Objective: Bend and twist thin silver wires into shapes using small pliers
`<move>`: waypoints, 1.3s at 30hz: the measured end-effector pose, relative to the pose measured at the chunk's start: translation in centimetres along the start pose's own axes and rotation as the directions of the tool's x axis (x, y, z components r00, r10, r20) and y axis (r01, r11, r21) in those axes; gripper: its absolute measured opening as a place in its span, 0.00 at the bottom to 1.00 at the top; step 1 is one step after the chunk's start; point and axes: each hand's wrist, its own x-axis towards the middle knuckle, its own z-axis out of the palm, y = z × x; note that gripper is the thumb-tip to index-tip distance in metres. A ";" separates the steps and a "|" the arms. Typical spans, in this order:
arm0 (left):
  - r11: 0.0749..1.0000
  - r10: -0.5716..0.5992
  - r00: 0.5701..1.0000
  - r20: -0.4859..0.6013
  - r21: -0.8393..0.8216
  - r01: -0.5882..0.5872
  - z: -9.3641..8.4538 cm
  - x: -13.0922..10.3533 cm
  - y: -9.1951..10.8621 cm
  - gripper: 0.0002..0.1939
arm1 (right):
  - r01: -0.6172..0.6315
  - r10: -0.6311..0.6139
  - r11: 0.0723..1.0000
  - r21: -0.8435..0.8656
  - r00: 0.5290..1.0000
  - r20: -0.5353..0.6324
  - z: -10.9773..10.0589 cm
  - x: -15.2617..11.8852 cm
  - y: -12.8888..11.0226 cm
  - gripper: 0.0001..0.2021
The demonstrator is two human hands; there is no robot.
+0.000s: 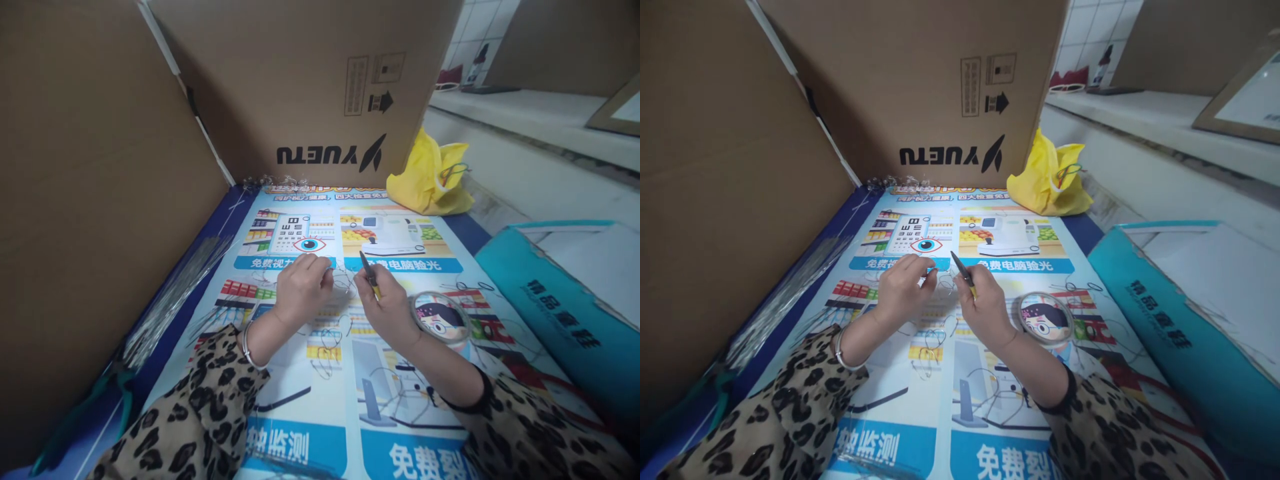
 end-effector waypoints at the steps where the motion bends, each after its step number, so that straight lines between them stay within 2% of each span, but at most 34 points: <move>1: 1.000 0.000 1.000 -0.001 0.004 0.000 0.0 0.0 0.0 0.05 | 0.003 -0.003 1.000 0.003 1.000 -0.003 0.0 0.0 0.0 0.08; 18: 1.000 -0.017 0.999 0.030 -0.026 0.017 0.0 -0.1 0.0 0.04 | 0.022 -0.021 0.999 -0.038 1.000 0.014 0.1 0.0 0.3 0.07; 39: 1.000 0.019 1.000 -0.025 -0.021 -0.019 0.2 -0.2 0.0 0.04 | 0.057 -0.056 0.998 -0.027 0.998 0.009 0.1 -0.1 0.3 0.07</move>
